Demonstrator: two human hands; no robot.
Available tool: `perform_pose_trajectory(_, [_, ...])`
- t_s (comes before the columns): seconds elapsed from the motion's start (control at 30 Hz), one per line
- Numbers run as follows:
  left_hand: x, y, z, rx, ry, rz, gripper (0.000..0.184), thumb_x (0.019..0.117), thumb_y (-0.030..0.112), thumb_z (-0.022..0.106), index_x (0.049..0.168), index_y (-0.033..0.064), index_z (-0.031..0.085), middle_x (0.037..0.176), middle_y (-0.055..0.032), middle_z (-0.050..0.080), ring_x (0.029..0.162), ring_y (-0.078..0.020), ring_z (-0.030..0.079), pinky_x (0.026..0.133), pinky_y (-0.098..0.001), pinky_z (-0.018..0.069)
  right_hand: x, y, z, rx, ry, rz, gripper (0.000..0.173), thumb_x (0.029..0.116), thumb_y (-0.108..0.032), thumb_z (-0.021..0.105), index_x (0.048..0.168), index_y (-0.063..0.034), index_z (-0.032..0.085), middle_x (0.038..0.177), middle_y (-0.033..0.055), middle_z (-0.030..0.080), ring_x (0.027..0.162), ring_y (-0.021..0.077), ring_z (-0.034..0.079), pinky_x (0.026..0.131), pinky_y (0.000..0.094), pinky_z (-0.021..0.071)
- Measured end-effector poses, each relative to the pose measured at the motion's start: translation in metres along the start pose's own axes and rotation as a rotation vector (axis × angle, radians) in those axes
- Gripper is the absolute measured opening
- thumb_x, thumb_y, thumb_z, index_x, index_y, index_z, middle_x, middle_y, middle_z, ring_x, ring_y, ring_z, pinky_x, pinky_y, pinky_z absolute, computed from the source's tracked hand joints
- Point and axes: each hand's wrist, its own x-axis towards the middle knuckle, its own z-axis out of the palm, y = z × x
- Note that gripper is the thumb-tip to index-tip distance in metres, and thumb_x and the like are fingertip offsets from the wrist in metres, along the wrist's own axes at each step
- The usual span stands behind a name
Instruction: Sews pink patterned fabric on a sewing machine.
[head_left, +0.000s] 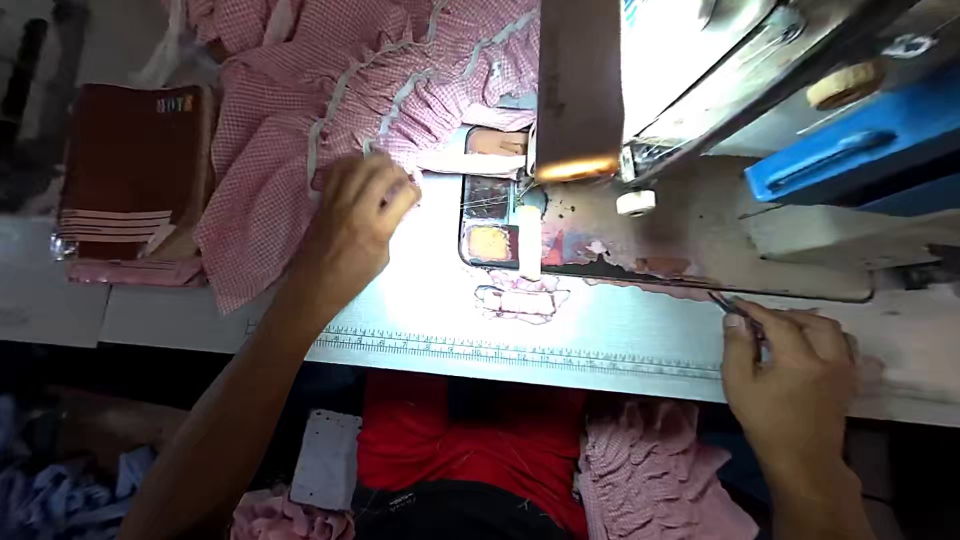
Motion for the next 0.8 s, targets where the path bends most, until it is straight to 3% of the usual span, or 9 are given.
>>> perform_pose_trajectory(0.07, [-0.013, -0.008, 0.008, -0.118, -0.055, 0.052, 0.034, 0.1020, 0.005, 0.048, 0.124, 0.0159, 0.071, 0.126, -0.0074, 0.070, 0.126, -0.0278, 0.061, 0.115, -0.0479, 0.0402, 0.000, -0.012, -0.002, -0.054, 0.020, -0.060, 0.034, 0.1092, -0.021, 0.048, 0.121, 0.0029, 0.070, 0.109, 0.0320, 0.065, 0.105, 0.0486, 0.064, 0.091, 0.0584, 0.0495])
perform_pose_trajectory(0.13, [-0.017, -0.013, 0.011, -0.144, -0.023, -0.009, 0.038, 0.0994, 0.008, 0.047, 0.126, 0.0185, 0.072, 0.121, -0.0073, 0.071, 0.117, -0.0280, 0.064, 0.104, -0.0487, 0.0431, 0.007, -0.036, -0.005, 0.029, 0.042, -0.085, 0.037, 0.1098, -0.020, 0.045, 0.120, 0.0067, 0.069, 0.105, 0.0314, 0.066, 0.098, 0.0442, 0.066, 0.084, 0.0526, 0.0527])
perform_pose_trajectory(0.23, [-0.019, -0.012, 0.012, -0.134, 0.005, -0.071, 0.034, 0.1003, 0.028, 0.052, 0.126, 0.0237, 0.073, 0.112, -0.0075, 0.069, 0.105, -0.0275, 0.062, 0.093, -0.0478, 0.0432, 0.019, -0.096, -0.009, 0.238, -0.131, -0.121, 0.046, 0.1096, -0.028, 0.041, 0.134, 0.0044, 0.061, 0.115, 0.0268, 0.069, 0.103, 0.0362, 0.069, 0.087, 0.0504, 0.0556])
perform_pose_trajectory(0.3, [-0.019, -0.012, 0.012, -0.140, 0.002, -0.071, 0.031, 0.1018, 0.037, 0.056, 0.123, 0.0253, 0.075, 0.104, -0.0081, 0.066, 0.099, -0.0265, 0.060, 0.091, -0.0468, 0.0417, 0.031, -0.143, 0.000, 0.311, -0.268, -0.188, 0.049, 0.1048, -0.036, 0.050, 0.141, -0.0034, 0.055, 0.111, 0.0199, 0.068, 0.090, 0.0313, 0.069, 0.076, 0.0512, 0.0573])
perform_pose_trajectory(0.4, [-0.020, -0.014, 0.013, -0.143, 0.031, -0.044, 0.025, 0.1025, 0.033, 0.057, 0.111, 0.0214, 0.078, 0.097, -0.0083, 0.064, 0.095, -0.0261, 0.059, 0.089, -0.0460, 0.0407, 0.054, -0.211, 0.023, 0.314, -0.244, -0.394, 0.037, 0.1021, -0.027, 0.058, 0.134, -0.0078, 0.064, 0.102, 0.0144, 0.063, 0.072, 0.0280, 0.065, 0.055, 0.0457, 0.0540])
perform_pose_trajectory(0.5, [-0.020, -0.015, 0.014, -0.139, 0.038, -0.038, 0.025, 0.1023, 0.033, 0.058, 0.110, 0.0217, 0.078, 0.098, -0.0077, 0.064, 0.096, -0.0254, 0.059, 0.090, -0.0456, 0.0403, 0.075, -0.257, 0.053, 0.314, -0.125, -0.504, 0.029, 0.0985, -0.020, 0.063, 0.124, -0.0069, 0.069, 0.096, 0.0130, 0.062, 0.062, 0.0258, 0.062, 0.048, 0.0412, 0.0495])
perform_pose_trajectory(0.63, [-0.021, -0.015, 0.012, -0.166, 0.082, -0.039, 0.023, 0.1010, 0.030, 0.059, 0.106, 0.0207, 0.079, 0.096, -0.0081, 0.064, 0.097, -0.0260, 0.060, 0.091, -0.0455, 0.0414, 0.084, -0.267, 0.074, 0.339, -0.066, -0.553, 0.018, 0.0976, -0.018, 0.063, 0.108, -0.0075, 0.073, 0.089, 0.0094, 0.063, 0.060, 0.0228, 0.061, 0.048, 0.0389, 0.0478])
perform_pose_trajectory(0.8, [-0.023, -0.011, 0.011, -0.274, 0.079, -0.114, 0.023, 0.1006, 0.028, 0.060, 0.105, 0.0144, 0.078, 0.094, -0.0066, 0.065, 0.096, -0.0225, 0.061, 0.088, -0.0391, 0.0479, 0.053, -0.209, 0.051, 0.312, -0.113, -0.407, 0.026, 0.1010, -0.024, 0.060, 0.120, -0.0120, 0.074, 0.097, 0.0077, 0.067, 0.070, 0.0215, 0.065, 0.054, 0.0411, 0.0530])
